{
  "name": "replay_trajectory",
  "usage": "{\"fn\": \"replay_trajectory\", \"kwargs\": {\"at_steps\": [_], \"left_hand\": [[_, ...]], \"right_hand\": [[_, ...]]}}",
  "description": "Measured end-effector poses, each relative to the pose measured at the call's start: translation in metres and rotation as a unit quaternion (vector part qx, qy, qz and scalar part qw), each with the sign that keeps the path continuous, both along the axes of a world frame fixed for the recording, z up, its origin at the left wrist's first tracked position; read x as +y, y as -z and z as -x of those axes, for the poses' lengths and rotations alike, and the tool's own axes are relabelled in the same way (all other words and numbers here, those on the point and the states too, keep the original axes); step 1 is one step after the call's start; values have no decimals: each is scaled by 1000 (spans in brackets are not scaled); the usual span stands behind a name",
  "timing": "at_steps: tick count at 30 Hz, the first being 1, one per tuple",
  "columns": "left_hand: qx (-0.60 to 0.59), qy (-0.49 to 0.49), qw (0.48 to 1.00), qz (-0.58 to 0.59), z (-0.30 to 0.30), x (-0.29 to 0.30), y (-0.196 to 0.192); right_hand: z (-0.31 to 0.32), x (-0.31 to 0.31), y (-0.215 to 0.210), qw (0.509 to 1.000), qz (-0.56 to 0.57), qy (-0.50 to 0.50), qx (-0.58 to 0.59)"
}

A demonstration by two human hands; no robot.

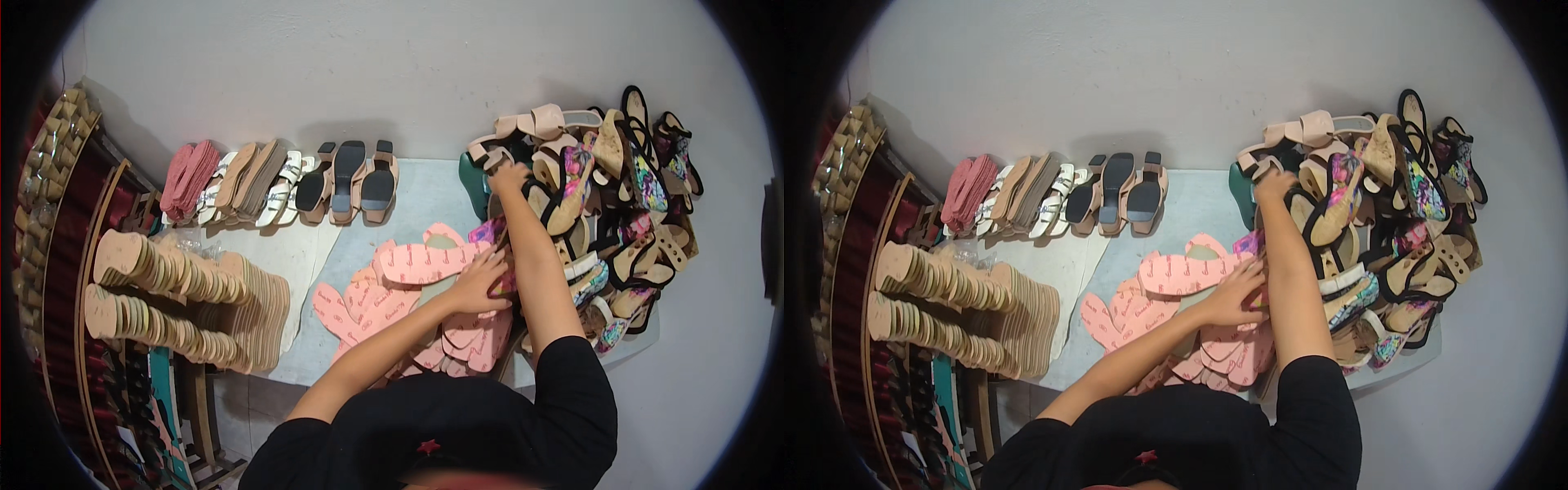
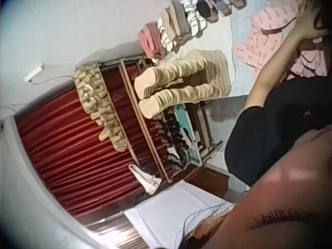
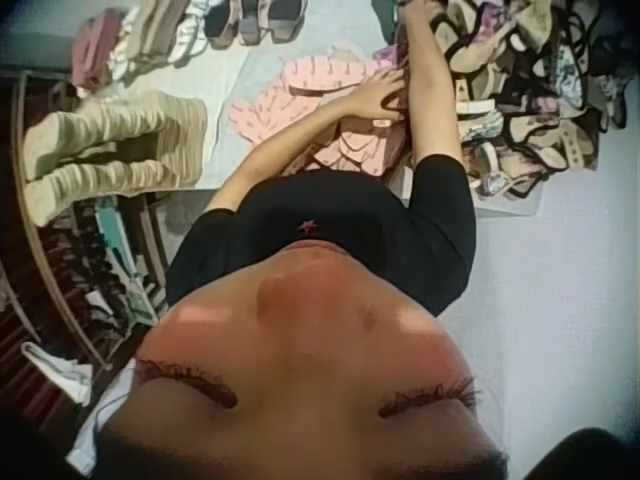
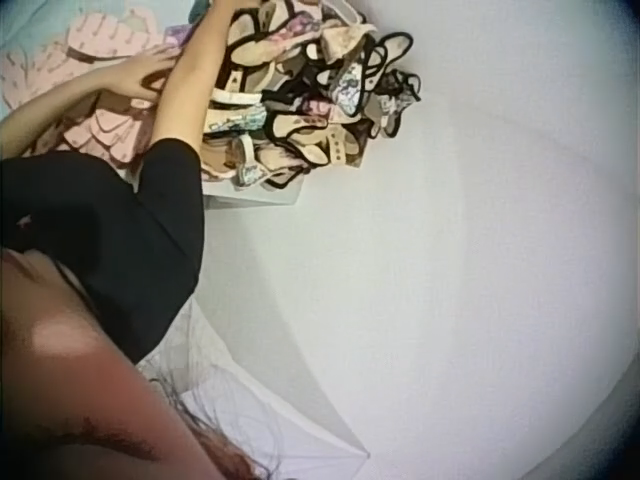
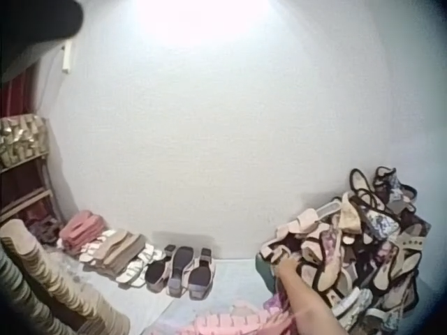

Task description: Organizing and matching various shoe components including soles, insoles, and floral uppers on a workshop table.

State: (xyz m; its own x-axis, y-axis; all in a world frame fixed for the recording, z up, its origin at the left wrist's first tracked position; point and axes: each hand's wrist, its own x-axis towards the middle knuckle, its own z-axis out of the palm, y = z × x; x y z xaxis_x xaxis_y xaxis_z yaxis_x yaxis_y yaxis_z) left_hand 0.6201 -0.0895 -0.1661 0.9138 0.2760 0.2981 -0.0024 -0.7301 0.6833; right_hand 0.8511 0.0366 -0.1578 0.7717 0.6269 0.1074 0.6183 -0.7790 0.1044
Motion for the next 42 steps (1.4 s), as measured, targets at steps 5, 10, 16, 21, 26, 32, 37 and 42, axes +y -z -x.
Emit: {"fn": "replay_trajectory", "kwargs": {"at_steps": [5, 10, 16, 21, 26, 32, 37, 42], "left_hand": [[-59, 143, 894, 422, 13, 32, -15], [-63, 46, 899, 430, 22, 73, -18], [-104, -167, 882, 428, 43, 129, -16], [-63, -246, 870, 424, 54, 155, -9], [-34, -258, 879, 400, 51, 167, 1], [-24, -321, 853, 411, 94, 175, 25], [-18, -378, 824, 422, 99, 184, 18], [-59, -365, 821, 435, 98, 182, 36]], "right_hand": [[-21, 0, 1, 996, 54, -64, 14], [-8, 2, -39, 997, -14, -52, 48], [27, -1, -136, 989, 47, -130, 47], [56, 14, -142, 964, -31, -191, 183], [89, 48, -32, 907, -176, -144, 356], [128, 67, 47, 890, -237, -74, 383], [98, 78, 100, 861, -189, -106, 460], [128, 72, 90, 895, -90, -102, 426]]}}
